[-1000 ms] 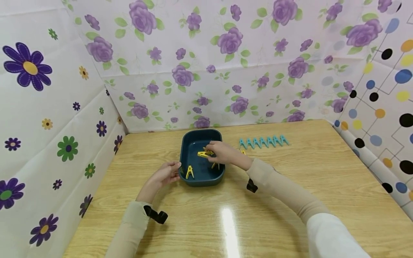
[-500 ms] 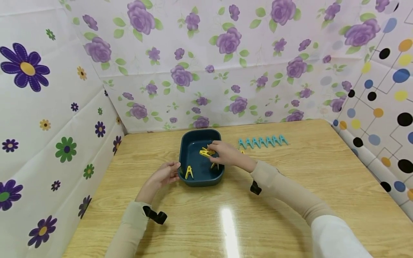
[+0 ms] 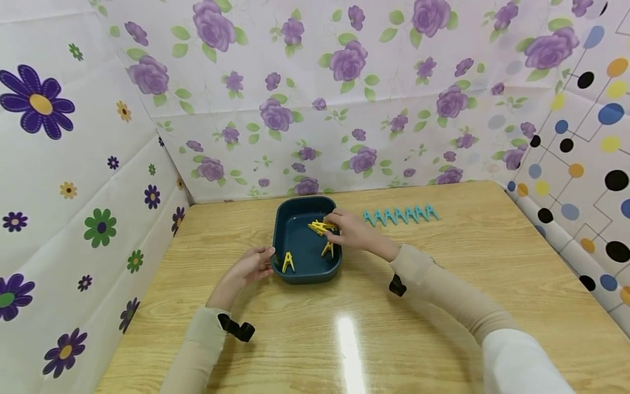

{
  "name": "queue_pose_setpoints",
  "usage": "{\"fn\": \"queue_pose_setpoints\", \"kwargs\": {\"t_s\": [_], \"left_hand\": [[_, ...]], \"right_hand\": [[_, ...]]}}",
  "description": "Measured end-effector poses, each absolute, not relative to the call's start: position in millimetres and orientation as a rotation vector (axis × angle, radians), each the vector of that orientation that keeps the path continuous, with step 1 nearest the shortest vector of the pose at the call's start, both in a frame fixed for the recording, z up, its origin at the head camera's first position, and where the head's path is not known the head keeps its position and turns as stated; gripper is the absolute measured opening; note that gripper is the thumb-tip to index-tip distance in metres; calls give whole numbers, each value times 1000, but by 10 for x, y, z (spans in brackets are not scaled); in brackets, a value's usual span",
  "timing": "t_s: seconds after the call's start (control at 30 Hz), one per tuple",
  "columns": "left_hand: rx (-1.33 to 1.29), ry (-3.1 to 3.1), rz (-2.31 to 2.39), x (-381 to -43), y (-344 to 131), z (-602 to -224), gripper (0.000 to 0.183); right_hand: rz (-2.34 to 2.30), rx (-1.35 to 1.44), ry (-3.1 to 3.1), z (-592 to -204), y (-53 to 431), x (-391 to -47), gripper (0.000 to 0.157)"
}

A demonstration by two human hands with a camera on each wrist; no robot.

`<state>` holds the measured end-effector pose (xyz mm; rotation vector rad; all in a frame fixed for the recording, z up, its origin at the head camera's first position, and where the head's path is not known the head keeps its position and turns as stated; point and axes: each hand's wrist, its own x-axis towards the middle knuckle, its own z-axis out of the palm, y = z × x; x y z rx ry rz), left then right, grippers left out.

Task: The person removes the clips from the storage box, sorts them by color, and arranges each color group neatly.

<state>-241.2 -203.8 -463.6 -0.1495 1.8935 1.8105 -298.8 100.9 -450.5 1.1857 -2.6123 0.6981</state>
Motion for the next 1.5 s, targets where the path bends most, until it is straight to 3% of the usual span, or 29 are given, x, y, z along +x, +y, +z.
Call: {"fn": "queue_pose_setpoints", "kwargs": {"t_s": [0.93,1.5], "left_hand": [[-128,1891,1797,-2406,-2040,-4635,47],[-148,1888,1791,-2407,-2032,-4630,41]], "right_hand": [[774,1049,-2592,-4633,1326,-2964,24],[893,833,-2649,-4678,1529,-2930,23]]}}
